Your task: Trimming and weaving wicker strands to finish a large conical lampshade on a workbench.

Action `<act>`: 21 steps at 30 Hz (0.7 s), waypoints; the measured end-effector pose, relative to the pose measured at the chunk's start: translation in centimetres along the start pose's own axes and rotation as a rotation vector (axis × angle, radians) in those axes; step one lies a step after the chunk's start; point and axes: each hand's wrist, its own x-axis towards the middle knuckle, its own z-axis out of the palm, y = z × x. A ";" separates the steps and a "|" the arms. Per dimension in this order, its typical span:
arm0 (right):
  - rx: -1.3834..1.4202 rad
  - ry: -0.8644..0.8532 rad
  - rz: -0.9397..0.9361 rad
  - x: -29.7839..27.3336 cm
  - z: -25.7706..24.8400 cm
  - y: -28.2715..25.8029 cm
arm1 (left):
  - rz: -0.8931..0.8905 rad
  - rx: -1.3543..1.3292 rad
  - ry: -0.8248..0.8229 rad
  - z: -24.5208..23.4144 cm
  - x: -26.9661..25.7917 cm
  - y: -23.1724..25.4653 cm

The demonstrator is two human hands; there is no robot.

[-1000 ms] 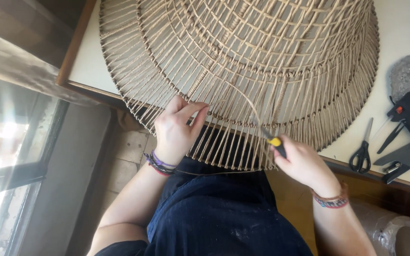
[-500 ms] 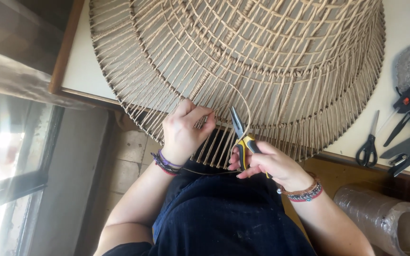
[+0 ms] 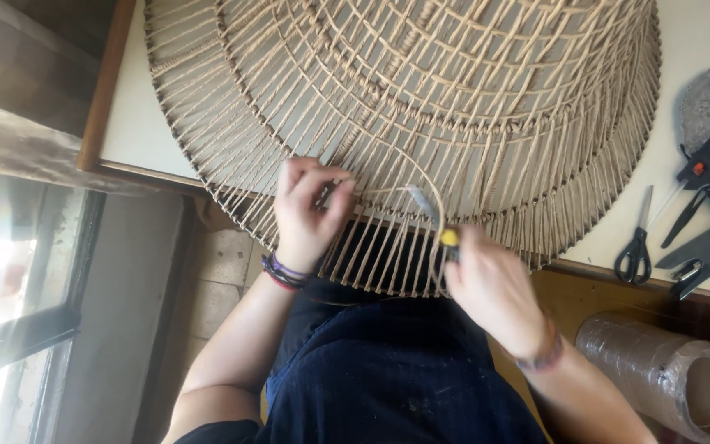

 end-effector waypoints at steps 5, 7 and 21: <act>-0.248 0.184 0.210 -5.9 -1.1 3.2 | 0.117 0.010 -0.125 0.6 1.2 7.3; -0.232 0.184 0.218 -6.2 -0.5 3.7 | 0.156 -0.092 -0.348 1.8 1.7 9.2; 1.429 -0.388 0.302 -0.4 -0.2 0.4 | 0.136 0.271 -0.194 2.1 0.0 6.9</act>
